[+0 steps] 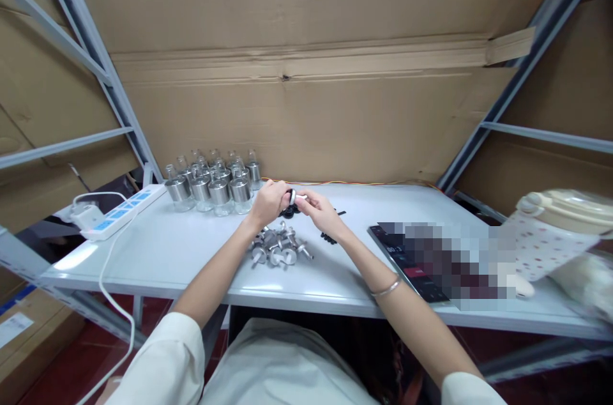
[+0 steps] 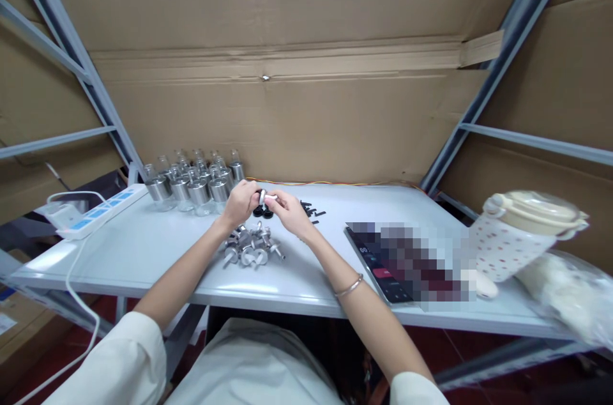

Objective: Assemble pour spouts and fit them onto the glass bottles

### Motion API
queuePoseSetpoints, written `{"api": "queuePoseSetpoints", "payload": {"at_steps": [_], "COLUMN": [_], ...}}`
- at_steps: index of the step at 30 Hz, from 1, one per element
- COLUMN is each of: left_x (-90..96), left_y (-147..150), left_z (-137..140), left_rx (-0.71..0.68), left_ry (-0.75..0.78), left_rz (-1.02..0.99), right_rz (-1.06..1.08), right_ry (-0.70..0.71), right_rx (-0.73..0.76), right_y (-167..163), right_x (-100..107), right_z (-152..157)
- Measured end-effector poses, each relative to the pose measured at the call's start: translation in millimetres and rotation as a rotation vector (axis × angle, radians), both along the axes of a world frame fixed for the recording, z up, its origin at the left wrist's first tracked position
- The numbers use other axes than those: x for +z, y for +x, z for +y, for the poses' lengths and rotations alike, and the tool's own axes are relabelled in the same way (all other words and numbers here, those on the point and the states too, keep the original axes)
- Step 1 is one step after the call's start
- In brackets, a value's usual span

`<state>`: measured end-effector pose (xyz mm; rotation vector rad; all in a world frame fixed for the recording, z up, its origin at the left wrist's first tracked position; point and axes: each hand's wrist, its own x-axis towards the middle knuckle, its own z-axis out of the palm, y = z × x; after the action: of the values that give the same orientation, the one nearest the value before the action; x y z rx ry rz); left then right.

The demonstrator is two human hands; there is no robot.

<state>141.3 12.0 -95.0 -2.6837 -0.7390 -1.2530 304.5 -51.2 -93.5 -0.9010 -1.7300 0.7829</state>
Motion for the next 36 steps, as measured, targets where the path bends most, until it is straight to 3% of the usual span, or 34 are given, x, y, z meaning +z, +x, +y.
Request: {"api": "queuePoseSetpoints", "payload": {"at_steps": [8,11,13,15,18,23,25,29,36], "left_x": [5.6,8.1,9.6,10.6,11.2,10.6,9.3,3.8,-8.0], "left_y": [7.9,9.7,10.4,10.6,10.6,11.1,10.6,8.2,7.7], "left_z": [-4.8,-5.5,-6.1,-7.3,-10.0,-14.9,-16.4,-17.2,-22.7], "left_rx": [0.034,0.019,0.015,0.02,0.03,0.02,0.009,-0.016,-0.117], "left_ry": [-0.214,-0.294,-0.327,-0.335,-0.301,-0.173,-0.114,-0.008,0.383], "left_rz": [-0.12,-0.128,-0.138,-0.154,-0.167,-0.106,-0.067,0.0,0.004], "right_rz": [-0.638,-0.759,-0.747,-0.672,-0.473,0.041,0.121,0.092,0.052], "right_ry": [0.724,0.834,0.83,0.755,0.512,-0.19,-0.368,-0.508,-0.626], "right_rx": [-0.31,-0.382,-0.4,-0.385,-0.288,0.058,0.184,0.337,0.575], "right_y": [10.1,14.2,15.3,14.7,12.5,14.3,18.2,26.0,34.6], "right_x": [1.5,1.1,0.7,0.4,0.3,1.9,3.2,5.3,5.3], "right_z": [10.2,10.3,8.5,6.6,5.1,6.5,7.3,6.5,0.3]}}
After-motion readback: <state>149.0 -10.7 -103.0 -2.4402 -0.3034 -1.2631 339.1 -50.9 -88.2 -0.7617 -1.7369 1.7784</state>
